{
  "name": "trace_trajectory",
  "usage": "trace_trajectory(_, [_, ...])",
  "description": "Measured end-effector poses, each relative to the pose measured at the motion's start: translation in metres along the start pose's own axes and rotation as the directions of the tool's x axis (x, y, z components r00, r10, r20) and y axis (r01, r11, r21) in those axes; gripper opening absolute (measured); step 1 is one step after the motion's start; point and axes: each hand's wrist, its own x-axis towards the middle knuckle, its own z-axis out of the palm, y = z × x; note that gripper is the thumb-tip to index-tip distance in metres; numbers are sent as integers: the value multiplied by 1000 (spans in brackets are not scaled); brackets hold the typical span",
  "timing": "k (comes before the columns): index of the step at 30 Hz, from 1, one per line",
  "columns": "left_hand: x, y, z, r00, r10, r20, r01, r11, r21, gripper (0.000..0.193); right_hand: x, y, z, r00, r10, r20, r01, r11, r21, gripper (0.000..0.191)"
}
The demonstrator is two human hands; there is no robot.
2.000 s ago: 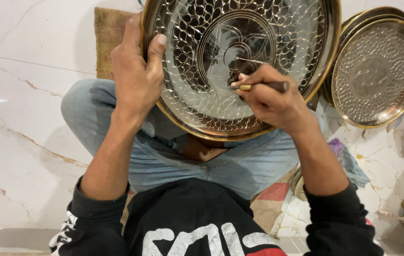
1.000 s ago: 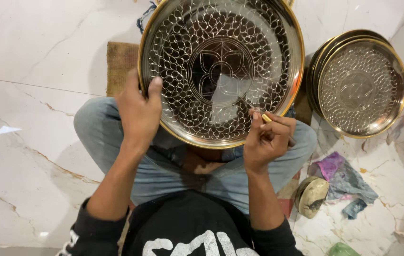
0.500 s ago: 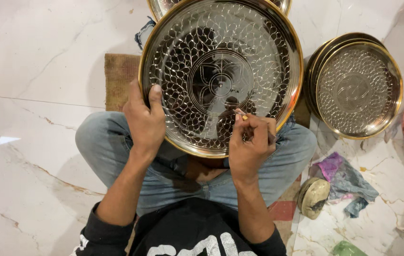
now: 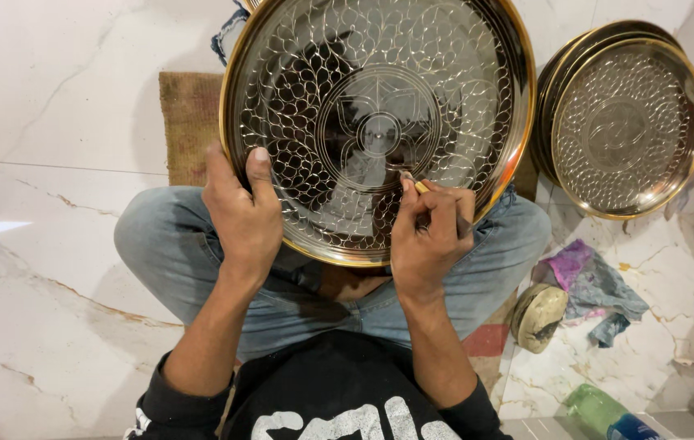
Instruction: The person sits cross-legged on the floor with a large brass tray resting on their lap and engraves decorative floral patterns into its surface using a hand engraving punch, steadying the tray with the other hand. They periodically rotate the tray to reach new areas and briefly set it down before resuming engraving.
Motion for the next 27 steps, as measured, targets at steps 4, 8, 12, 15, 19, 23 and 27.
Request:
trace_trajectory(4, [1,1,-1,1000,6,6,-6,1000,-5,22,-1,1,0,1000,-6,9,6,1000,-14,28])
trace_trajectory(8, [0,1,-2,999,-33,26,34,999,-27,21,-1,4,0,1000,-4,28,4,1000,17,32])
trace_trajectory(12, [-1,2,-3,999,-26,30,27,999,-36,21,-1,4,-4,998,-7,61,7,1000,10,34])
trace_trajectory(15, [-1,4,-2,999,-29,29,30,999,-37,22,0,3,-6,997,-20,81,17,999,38,34])
trace_trajectory(19, [0,5,-2,1000,-7,18,7,1000,-18,22,3,3,-8,992,-58,108,53,997,51,35])
trace_trajectory(23, [1,4,-2,999,-27,22,27,1000,-9,21,4,3,-10,989,-71,132,57,993,105,34])
trace_trajectory(27, [0,3,-2,1000,-5,26,6,1000,-17,21,4,4,-11,984,-88,155,69,990,122,34])
